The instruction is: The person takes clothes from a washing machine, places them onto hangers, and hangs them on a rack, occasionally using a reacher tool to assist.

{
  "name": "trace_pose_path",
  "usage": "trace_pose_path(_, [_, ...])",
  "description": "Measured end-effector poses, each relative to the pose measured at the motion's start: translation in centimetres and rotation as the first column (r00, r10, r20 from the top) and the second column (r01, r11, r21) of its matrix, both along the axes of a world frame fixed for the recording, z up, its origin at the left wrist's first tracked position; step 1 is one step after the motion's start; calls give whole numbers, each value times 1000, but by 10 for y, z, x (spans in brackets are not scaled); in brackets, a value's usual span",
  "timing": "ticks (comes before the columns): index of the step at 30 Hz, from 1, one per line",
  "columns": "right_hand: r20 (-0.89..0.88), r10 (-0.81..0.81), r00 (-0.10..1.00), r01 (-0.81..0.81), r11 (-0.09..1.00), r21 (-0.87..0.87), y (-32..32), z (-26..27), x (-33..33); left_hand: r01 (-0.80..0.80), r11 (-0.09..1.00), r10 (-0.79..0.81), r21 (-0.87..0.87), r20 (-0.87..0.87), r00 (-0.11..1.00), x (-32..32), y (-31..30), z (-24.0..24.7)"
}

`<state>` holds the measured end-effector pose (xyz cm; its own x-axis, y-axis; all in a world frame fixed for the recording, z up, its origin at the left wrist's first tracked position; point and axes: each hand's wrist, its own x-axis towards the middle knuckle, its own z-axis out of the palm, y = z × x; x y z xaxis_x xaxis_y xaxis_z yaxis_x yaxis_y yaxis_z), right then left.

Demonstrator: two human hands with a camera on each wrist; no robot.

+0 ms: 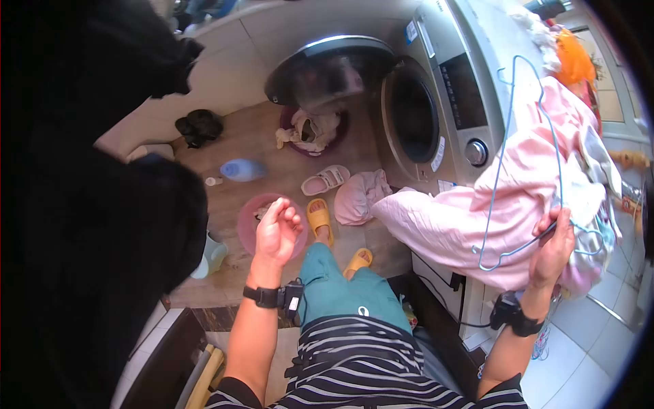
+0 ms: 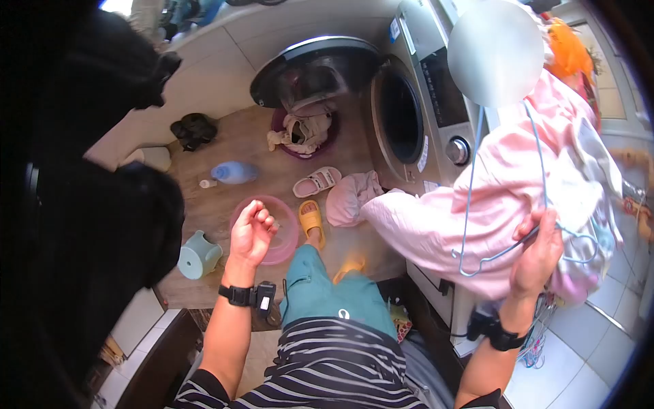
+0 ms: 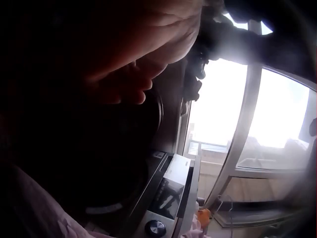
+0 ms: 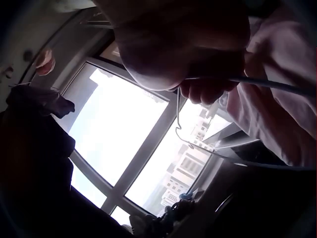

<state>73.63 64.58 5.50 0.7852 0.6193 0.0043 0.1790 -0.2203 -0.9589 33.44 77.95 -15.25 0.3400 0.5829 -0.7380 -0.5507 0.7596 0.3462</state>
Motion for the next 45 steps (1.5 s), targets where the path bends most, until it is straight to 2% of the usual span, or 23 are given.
trace_pose_path(2, [127,8,992,8,992,-127,33,-18,22,87,996,-87,-10,-32,996,30,38,-31])
trace_pose_path(5, [29,-111,993,114,953,-281,53,-52,60,221,975,-220,-6,-107,970,85,84,-89])
trace_pose_path(6, [131,-174,976,212,901,-379,60,-59,59,252,967,-253,-26,-131,959,106,96,-110])
trace_pose_path(9, [83,-235,968,249,895,-370,52,-67,81,382,923,-385,-55,-195,902,181,119,-159])
trace_pose_path(10, [94,-305,948,318,879,-356,55,-67,78,434,898,-438,-66,-208,875,206,121,-172])
trace_pose_path(13, [177,-345,922,387,851,-354,44,-70,79,644,765,-610,-25,-350,711,282,125,-216])
trace_pose_path(16, [189,-322,928,370,858,-356,18,-68,86,802,552,-570,230,-598,564,348,118,-318])
trace_pose_path(19, [212,-328,920,387,844,-372,28,-63,74,821,527,-462,219,-737,493,399,139,-336])
trace_pose_path(20, [251,-400,882,470,789,-396,38,-67,67,830,523,-461,194,-754,467,415,149,-336])
trace_pose_path(21, [235,-255,938,333,853,-402,18,-62,73,838,520,-463,164,-771,438,427,158,-331])
trace_pose_path(22, [476,-44,879,316,801,-509,14,-64,72,846,517,-463,132,-787,407,437,161,-333])
trace_pose_path(23, [533,1,846,323,795,-514,2,-63,77,869,485,-484,96,-798,358,446,160,-339])
trace_pose_path(25, [515,-44,856,320,827,-461,-27,-54,81,905,423,-517,35,-811,273,462,158,-352])
trace_pose_path(26, [482,-100,871,328,848,-417,-41,-49,83,883,461,-489,86,-806,334,465,153,-365])
trace_pose_path(27, [265,-390,882,452,860,-239,-56,-41,85,882,464,-501,86,-795,341,468,146,-379])
trace_pose_path(29, [387,0,922,176,891,-420,-55,-45,81,883,462,-518,85,-782,347,469,137,-393])
trace_pose_path(32, [434,-395,810,535,800,-271,-21,-63,75,825,541,-685,162,-483,544,440,125,-346])
trace_pose_path(34, [370,-301,879,444,800,-403,-10,-57,77,705,629,-606,328,-362,709,408,104,-343])
trace_pose_path(35, [335,-252,908,392,794,-464,-4,-53,78,681,670,-619,295,-283,732,390,103,-309])
trace_pose_path(37, [81,-255,963,268,903,-336,25,-58,74,650,693,-620,311,-203,758,356,96,-273])
trace_pose_path(38, [150,-324,934,356,879,-317,22,-66,72,616,733,-605,289,-136,784,339,90,-258])
trace_pose_path(41, [197,-390,900,434,851,-295,35,-74,69,494,845,-508,203,19,861,291,75,-226])
trace_pose_path(45, [176,-355,918,392,879,-273,49,-77,68,404,884,-441,233,132,888,234,73,-168])
